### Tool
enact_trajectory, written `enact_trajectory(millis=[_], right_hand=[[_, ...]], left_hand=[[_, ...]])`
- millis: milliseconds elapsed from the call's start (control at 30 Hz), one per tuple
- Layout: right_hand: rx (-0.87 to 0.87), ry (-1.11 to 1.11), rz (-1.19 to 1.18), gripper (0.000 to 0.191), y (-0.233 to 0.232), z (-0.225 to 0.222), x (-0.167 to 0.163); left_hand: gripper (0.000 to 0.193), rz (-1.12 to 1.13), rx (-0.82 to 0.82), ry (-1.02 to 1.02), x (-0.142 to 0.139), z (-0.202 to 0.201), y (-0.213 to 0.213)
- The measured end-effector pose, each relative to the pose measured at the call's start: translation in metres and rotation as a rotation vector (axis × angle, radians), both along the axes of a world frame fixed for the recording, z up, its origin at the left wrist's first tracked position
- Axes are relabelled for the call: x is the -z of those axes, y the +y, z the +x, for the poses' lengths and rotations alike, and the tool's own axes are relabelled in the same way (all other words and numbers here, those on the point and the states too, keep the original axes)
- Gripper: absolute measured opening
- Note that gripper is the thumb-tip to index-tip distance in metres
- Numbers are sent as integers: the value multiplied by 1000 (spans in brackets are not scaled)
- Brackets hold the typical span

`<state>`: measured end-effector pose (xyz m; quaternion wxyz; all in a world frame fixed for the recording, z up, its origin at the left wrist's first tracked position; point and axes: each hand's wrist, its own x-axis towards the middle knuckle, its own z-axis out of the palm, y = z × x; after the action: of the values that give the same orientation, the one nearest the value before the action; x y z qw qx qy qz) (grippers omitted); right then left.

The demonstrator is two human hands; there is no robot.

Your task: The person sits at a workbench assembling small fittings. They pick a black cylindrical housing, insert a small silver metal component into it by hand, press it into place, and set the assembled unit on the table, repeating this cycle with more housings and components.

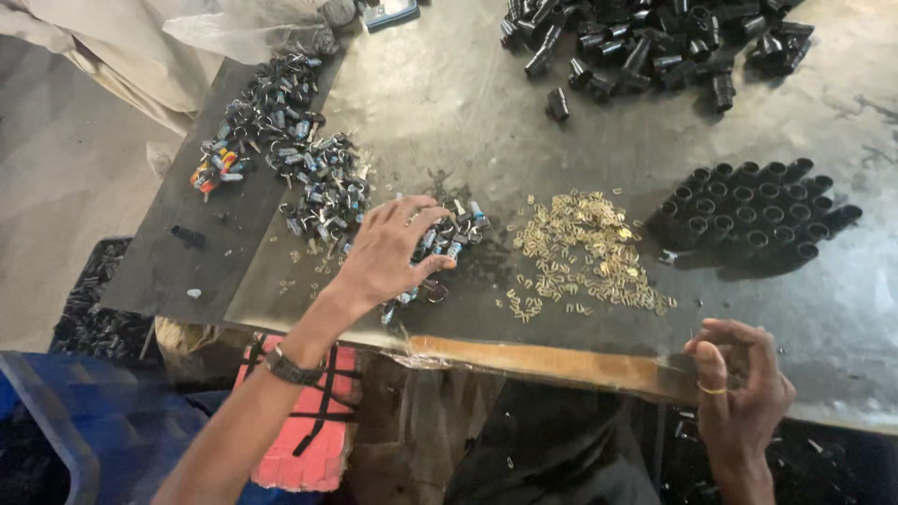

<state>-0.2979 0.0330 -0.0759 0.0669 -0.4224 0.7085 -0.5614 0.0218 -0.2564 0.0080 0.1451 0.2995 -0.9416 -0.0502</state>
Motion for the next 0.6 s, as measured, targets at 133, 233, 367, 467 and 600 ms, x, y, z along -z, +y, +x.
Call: enact_trajectory(millis=[133, 233, 367, 467, 600], right_hand=[[-43, -62, -102, 34, 17, 23, -4], [-66, -181, -40, 30, 34, 49, -6], [-155, -146, 27, 19, 45, 80, -13], [-205, -202, 65, 19, 51, 94, -28], [-236, -235, 79, 20, 47, 108, -48]], left_hand=[[50, -95, 5, 31, -2, 2, 29], [46, -129, -92, 36, 11, -13, 39], [22, -274, -156, 5, 22, -33, 41], [16, -205, -152, 208, 15, -37, 49], [13, -115, -144, 387, -14, -34, 83]])
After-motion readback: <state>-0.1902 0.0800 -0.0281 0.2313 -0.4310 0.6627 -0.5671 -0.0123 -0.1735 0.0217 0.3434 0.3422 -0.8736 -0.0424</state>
